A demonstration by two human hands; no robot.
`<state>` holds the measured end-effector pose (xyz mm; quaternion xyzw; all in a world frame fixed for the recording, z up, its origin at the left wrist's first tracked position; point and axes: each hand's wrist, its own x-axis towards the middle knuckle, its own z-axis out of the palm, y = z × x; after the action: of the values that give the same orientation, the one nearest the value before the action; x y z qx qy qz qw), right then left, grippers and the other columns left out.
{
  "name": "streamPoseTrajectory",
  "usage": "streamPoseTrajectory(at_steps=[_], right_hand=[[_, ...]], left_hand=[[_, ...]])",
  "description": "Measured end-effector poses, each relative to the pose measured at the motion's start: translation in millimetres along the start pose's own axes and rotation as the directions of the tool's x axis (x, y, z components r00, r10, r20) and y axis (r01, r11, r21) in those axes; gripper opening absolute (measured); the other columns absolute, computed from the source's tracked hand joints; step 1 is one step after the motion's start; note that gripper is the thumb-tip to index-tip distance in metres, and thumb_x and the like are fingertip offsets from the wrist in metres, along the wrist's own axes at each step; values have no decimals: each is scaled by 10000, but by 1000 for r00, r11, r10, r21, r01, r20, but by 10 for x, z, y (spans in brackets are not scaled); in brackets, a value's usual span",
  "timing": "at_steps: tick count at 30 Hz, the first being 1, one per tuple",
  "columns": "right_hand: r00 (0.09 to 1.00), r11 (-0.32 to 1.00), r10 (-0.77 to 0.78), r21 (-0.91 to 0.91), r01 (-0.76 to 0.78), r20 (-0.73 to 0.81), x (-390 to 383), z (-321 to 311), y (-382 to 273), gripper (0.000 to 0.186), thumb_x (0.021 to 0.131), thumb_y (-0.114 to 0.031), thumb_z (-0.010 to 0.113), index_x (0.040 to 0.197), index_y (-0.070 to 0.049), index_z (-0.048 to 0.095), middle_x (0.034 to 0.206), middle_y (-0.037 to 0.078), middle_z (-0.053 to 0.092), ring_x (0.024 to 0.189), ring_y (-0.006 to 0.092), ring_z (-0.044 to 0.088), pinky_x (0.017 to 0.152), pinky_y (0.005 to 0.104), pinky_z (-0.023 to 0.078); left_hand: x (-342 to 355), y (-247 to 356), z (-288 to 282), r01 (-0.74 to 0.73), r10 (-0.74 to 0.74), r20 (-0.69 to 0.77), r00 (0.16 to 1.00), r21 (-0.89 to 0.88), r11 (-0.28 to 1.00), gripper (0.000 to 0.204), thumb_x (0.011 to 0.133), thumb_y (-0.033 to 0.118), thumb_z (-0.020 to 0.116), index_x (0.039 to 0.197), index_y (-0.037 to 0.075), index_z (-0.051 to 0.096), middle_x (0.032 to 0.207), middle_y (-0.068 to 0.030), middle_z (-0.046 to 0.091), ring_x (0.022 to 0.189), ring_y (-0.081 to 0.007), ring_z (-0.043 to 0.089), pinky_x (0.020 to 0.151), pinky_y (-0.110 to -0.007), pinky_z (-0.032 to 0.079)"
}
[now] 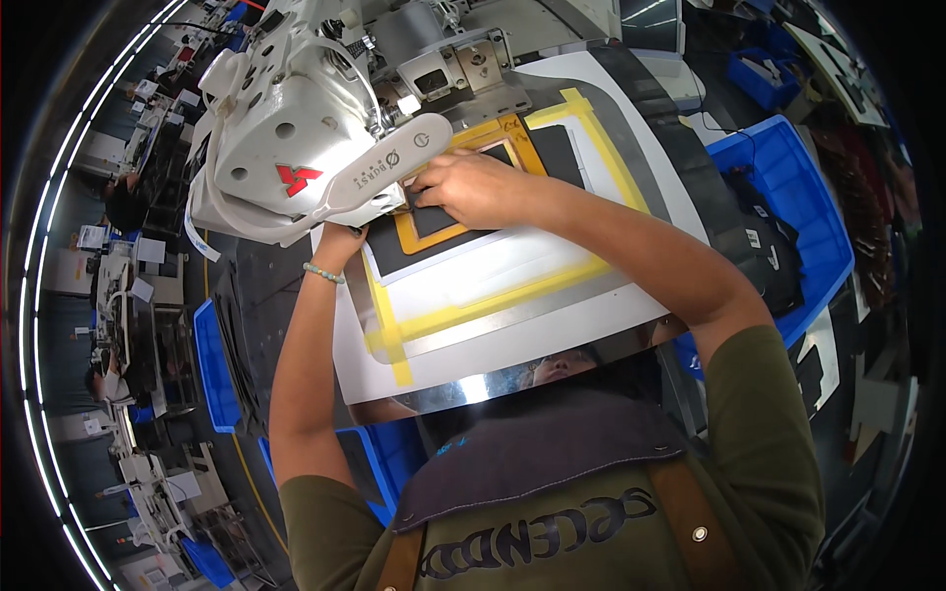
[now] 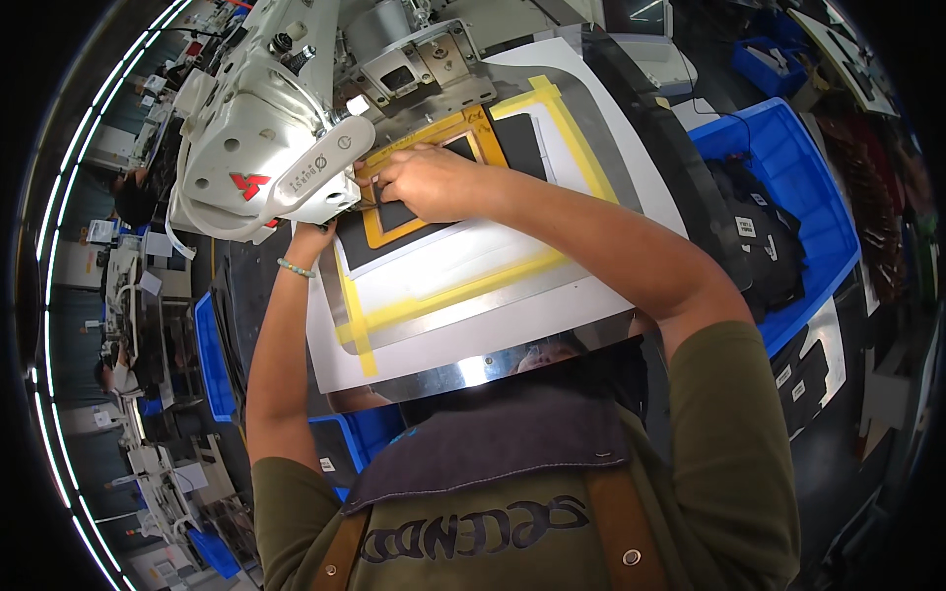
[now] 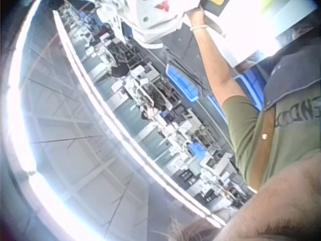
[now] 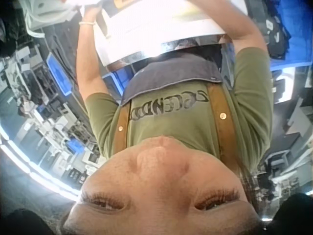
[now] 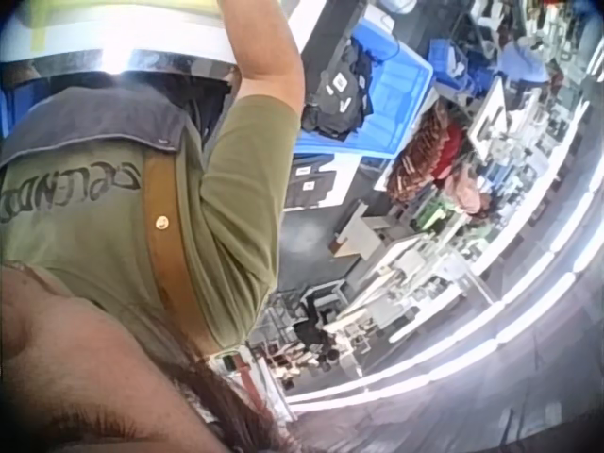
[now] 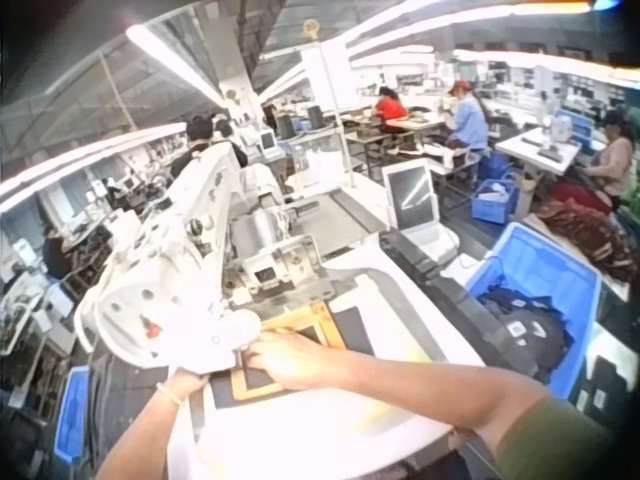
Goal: The person repeatedly sews small white labels onto black fabric pieces using a sewing machine. They pick up a fabric piece, align it under the needle with a yellow guide, sew the label, and then place the finished piece into a blue bin. This process is repeated for multiple items.
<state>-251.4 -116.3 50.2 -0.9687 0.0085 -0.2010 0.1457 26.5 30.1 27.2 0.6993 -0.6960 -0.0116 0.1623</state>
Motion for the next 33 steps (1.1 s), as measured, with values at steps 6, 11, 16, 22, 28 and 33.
streamPoseTrajectory(at_steps=[6,11,16,22,28,33], right_hand=[[998,997,-65,37,66,-18,-72,-64,-141,296,862,-43,631,1120,-77,773,1272,75,686,1221,281,590,1086,438,462],[995,993,-102,58,101,0,-166,-128,-235,277,849,-29,656,1098,-67,772,1264,87,694,1215,283,598,1069,425,474],[995,992,-100,72,101,-19,-230,-171,-282,290,862,-12,643,1120,-68,760,1302,83,678,1257,276,577,1076,420,465],[994,996,86,11,-87,70,-697,-676,-208,321,924,-40,618,1236,-20,689,1388,93,627,1297,285,550,1095,418,443],[984,963,179,-208,-171,21,-1015,-669,-359,389,943,-139,661,1284,44,627,1405,165,593,1295,309,548,1070,412,445],[978,938,191,-279,-208,-87,-949,-483,-449,329,924,-175,678,1174,37,643,1287,193,633,1251,297,568,1007,405,462]], left_hand=[[-64,-160,54,158,-150,-115,982,68,985,377,902,77,661,1278,72,666,1238,-163,702,1165,-350,654,987,-429,518],[-139,-161,74,81,-53,-168,984,161,984,322,916,42,607,1229,11,678,1165,-174,733,1057,-336,701,927,-419,539],[-141,284,-34,254,-396,-178,901,-522,814,298,891,23,534,1124,-85,685,1024,-237,741,942,-294,703,867,-377,519],[-480,683,-395,0,-30,-213,977,-144,990,206,909,35,590,1063,-53,693,999,-192,704,951,-361,670,843,-405,529],[-506,1517,-475,-186,170,-150,974,-96,978,190,898,24,648,1076,11,712,1106,-141,701,1067,-333,662,900,-423,543],[-136,1872,-204,-288,274,-128,953,-111,951,363,953,134,660,1308,62,649,1420,-140,597,1340,-353,534,1102,-463,444]])
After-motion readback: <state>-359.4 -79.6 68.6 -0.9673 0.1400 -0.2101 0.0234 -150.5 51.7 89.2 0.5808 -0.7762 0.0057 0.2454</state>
